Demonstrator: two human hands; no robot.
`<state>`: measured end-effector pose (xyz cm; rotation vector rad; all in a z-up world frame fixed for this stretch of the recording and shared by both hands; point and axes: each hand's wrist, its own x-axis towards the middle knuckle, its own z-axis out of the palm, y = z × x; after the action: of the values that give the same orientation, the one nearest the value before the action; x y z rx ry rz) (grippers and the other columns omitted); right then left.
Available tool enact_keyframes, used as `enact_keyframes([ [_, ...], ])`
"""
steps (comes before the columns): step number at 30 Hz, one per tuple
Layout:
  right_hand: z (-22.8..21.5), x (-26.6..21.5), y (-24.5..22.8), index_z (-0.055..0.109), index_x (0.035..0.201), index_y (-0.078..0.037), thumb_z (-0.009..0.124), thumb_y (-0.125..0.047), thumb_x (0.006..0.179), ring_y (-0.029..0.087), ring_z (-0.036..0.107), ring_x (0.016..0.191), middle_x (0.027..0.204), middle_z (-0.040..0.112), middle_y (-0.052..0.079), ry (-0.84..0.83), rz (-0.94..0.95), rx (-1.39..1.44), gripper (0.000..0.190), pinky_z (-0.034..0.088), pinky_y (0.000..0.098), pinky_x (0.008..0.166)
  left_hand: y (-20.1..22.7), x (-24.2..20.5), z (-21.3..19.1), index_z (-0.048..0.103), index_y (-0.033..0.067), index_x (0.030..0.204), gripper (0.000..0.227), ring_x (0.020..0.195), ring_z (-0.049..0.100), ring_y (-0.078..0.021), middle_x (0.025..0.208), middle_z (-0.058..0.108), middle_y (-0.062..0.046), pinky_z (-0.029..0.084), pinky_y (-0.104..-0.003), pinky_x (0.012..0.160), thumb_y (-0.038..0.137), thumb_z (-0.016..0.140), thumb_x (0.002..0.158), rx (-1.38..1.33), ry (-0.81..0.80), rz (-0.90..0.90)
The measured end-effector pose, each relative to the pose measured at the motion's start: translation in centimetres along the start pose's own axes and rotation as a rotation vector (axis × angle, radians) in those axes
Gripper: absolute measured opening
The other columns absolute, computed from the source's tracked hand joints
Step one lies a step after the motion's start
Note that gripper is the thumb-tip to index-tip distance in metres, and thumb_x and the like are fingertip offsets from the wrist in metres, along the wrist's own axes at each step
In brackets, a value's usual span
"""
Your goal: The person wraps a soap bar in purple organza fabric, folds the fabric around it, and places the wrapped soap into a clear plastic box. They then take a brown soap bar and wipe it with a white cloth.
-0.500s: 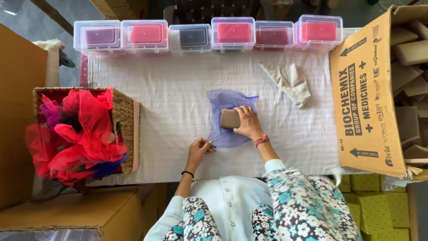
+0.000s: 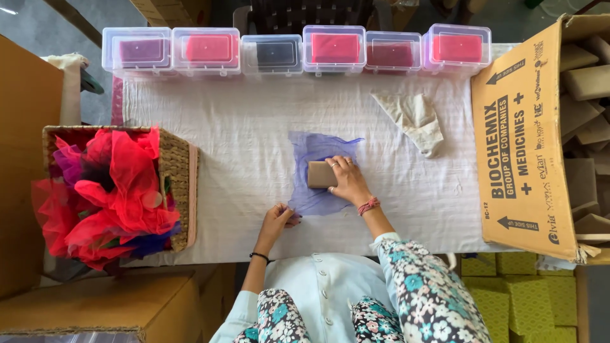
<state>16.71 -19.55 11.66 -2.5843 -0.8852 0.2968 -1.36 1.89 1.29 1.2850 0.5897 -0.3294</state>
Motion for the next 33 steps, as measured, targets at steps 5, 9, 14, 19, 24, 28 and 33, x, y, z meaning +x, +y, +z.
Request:
enact_keyframes([
  [5, -2.2, -0.8, -1.8, 0.049, 0.144, -0.004, 0.092, -0.023, 0.06, 0.032, 0.049, 0.128, 0.135, 0.053, 0.012, 0.045, -0.029, 0.05, 0.096, 0.039, 0.0463, 0.11, 3.9, -1.8, 2.1, 0.062, 0.0039, 0.1, 0.026, 0.075, 0.073, -0.0177, 0.09, 0.078, -0.011, 0.057, -0.03, 0.068, 0.028, 0.069, 0.096, 0.182, 0.15, -0.018],
  [9, -5.1, 0.0, -2.2, 0.051, 0.142, -0.004, 0.091, -0.032, 0.074, 0.034, 0.05, 0.13, 0.138, 0.054, 0.015, 0.325, -0.065, 0.154, 0.083, 0.038, 0.0469, 0.109, 12.4, -5.6, 5.4, 0.062, 0.0025, 0.123, 0.044, 0.101, 0.066, -0.0295, 0.105, 0.07, -0.014, 0.054, -0.04, 0.084, 0.021, 0.076, 0.086, 0.813, 0.567, 0.38],
  [14, -2.1, 4.5, 3.5, 0.051, 0.139, -0.004, 0.089, -0.028, 0.076, 0.036, 0.05, 0.128, 0.135, 0.055, 0.016, 0.377, 0.113, 0.085, 0.077, 0.043, 0.0445, 0.107, 14.3, 0.3, 7.6, 0.06, 0.0034, 0.128, 0.049, 0.125, 0.054, -0.0368, 0.132, 0.057, -0.019, 0.047, -0.045, 0.105, 0.013, 0.077, 0.084, 0.825, 0.397, 0.685],
  [19, 0.7, 6.1, 7.2, 0.054, 0.129, -0.008, 0.084, -0.021, 0.071, 0.027, 0.067, 0.105, 0.122, 0.064, 0.007, 0.02, 0.351, 0.336, 0.067, 0.05, 0.0406, 0.094, 15.4, 9.0, 7.3, 0.048, 0.0006, 0.139, 0.068, 0.132, 0.048, -0.0432, 0.144, 0.047, -0.025, 0.043, -0.05, 0.11, 0.014, 0.079, 0.08, 0.776, 0.472, 0.755],
  [24, -1.8, 5.4, 6.5, 0.072, 0.087, -0.005, 0.085, -0.005, 0.069, 0.032, 0.066, 0.092, 0.093, 0.067, 0.014, 0.3, 0.038, 0.305, 0.023, 0.054, 0.042, 0.083, 17.0, 10.8, 6.7, 0.055, 0.008, 0.133, 0.076, 0.124, 0.045, -0.0432, 0.138, 0.046, -0.021, 0.034, -0.058, 0.104, 0.024, 0.09, 0.067, 0.921, 0.558, 0.491],
  [28, -3.4, 3.9, 6.3, 0.064, 0.093, -0.004, 0.077, -0.004, 0.077, 0.023, 0.071, 0.094, 0.096, 0.072, 0.01, 0.154, 0.153, 0.535, 0.021, 0.056, 0.0365, 0.085, 15.4, 10.5, 5.3, 0.071, 0.0118, 0.107, 0.04, 0.122, 0.049, -0.0391, 0.13, 0.057, -0.015, 0.036, -0.055, 0.106, 0.019, 0.087, 0.072, 0.935, 0.505, 0.577],
  [33, -5.0, 1.9, 4.6, 0.056, 0.111, -0.008, 0.077, -0.001, 0.072, 0.019, 0.071, 0.096, 0.097, 0.073, 0.005, 0.049, 0.22, 0.707, 0.045, 0.053, 0.0329, 0.086, 14.7, 7.5, 4.4, 0.065, 0.0054, 0.101, 0.024, 0.105, 0.069, -0.0283, 0.106, 0.074, -0.011, 0.053, -0.039, 0.093, 0.004, 0.074, 0.078, 0.51, 0.197, 0.736],
])
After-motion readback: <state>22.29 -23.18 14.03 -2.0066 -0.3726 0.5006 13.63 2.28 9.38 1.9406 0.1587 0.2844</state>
